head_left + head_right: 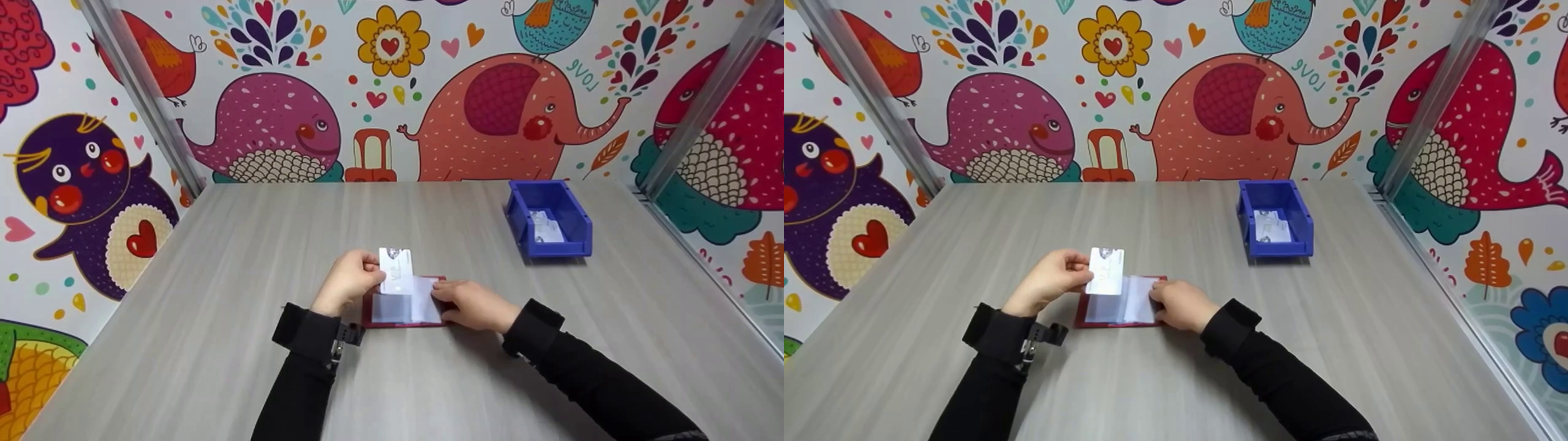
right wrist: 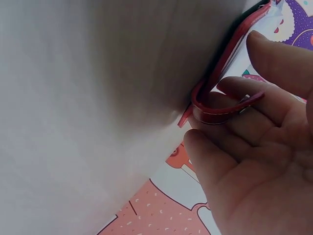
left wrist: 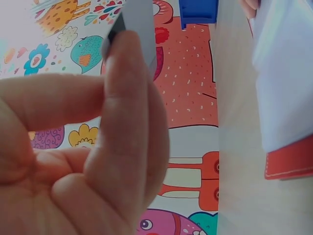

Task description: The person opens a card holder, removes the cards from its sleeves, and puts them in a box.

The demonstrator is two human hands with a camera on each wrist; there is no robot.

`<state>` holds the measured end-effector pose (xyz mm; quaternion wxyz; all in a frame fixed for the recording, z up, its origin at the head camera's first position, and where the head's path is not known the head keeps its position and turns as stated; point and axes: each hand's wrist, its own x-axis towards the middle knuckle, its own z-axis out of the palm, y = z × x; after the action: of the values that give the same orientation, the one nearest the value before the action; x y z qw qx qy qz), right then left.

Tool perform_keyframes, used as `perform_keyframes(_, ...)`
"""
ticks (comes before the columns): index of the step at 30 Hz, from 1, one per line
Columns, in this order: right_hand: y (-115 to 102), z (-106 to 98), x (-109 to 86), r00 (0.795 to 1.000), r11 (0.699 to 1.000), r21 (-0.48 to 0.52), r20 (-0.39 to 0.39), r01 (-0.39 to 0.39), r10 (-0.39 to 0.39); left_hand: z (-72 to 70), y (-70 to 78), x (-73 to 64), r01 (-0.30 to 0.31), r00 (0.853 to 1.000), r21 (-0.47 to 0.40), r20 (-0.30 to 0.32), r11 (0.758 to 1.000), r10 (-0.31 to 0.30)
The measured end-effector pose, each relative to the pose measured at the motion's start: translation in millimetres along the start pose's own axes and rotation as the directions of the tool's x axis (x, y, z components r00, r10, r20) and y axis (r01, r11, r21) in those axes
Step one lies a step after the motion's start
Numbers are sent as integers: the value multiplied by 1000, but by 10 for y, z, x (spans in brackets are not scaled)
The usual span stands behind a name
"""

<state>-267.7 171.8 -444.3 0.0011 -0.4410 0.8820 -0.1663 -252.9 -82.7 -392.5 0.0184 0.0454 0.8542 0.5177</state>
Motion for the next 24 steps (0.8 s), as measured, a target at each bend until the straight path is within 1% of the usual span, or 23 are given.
perform_keyframes(2, 4, -1, -4, 1000, 1000, 6, 2, -4, 4, 2, 8, -8, -3, 1000, -10, -1, 1000, 3)
perform_keyframes(5, 10, -1, -6, 1000, 1000, 8, -1, 2, -2, 4, 21, -16, 9, 1000, -31, -2, 999, -9)
perform_keyframes(9, 16, -12, 15, 999, 1000, 11, -21, 29, -29, 1, 36, -24, 3, 1000, -37, -1, 999, -3)
perform_keyframes(11, 17, -25, 24, 999, 999, 21, -33, 31, -31, 4, 40, -26, -2, 1000, -43, 3, 999, 2)
perform_keyframes(13, 13, -44, 29, 999, 999, 33, -45, 13, -12, 8, 41, -27, -1, 1000, -60, 10, 998, 2)
perform_keyframes(16, -5, -85, 30, 996, 998, 55, -73, -39, 43, 15, 36, -22, 3, 1000, -77, 15, 997, -2)
perform_keyframes(20, -44, -149, 45, 986, 990, 90, -119, -110, 120, 25, 30, -18, 9, 1000, -88, 18, 996, -7)
perform_keyframes(24, -74, -204, 57, 971, 979, 136, -166, -149, 171, 44, 29, -15, 2, 1000, -87, 14, 996, -1)
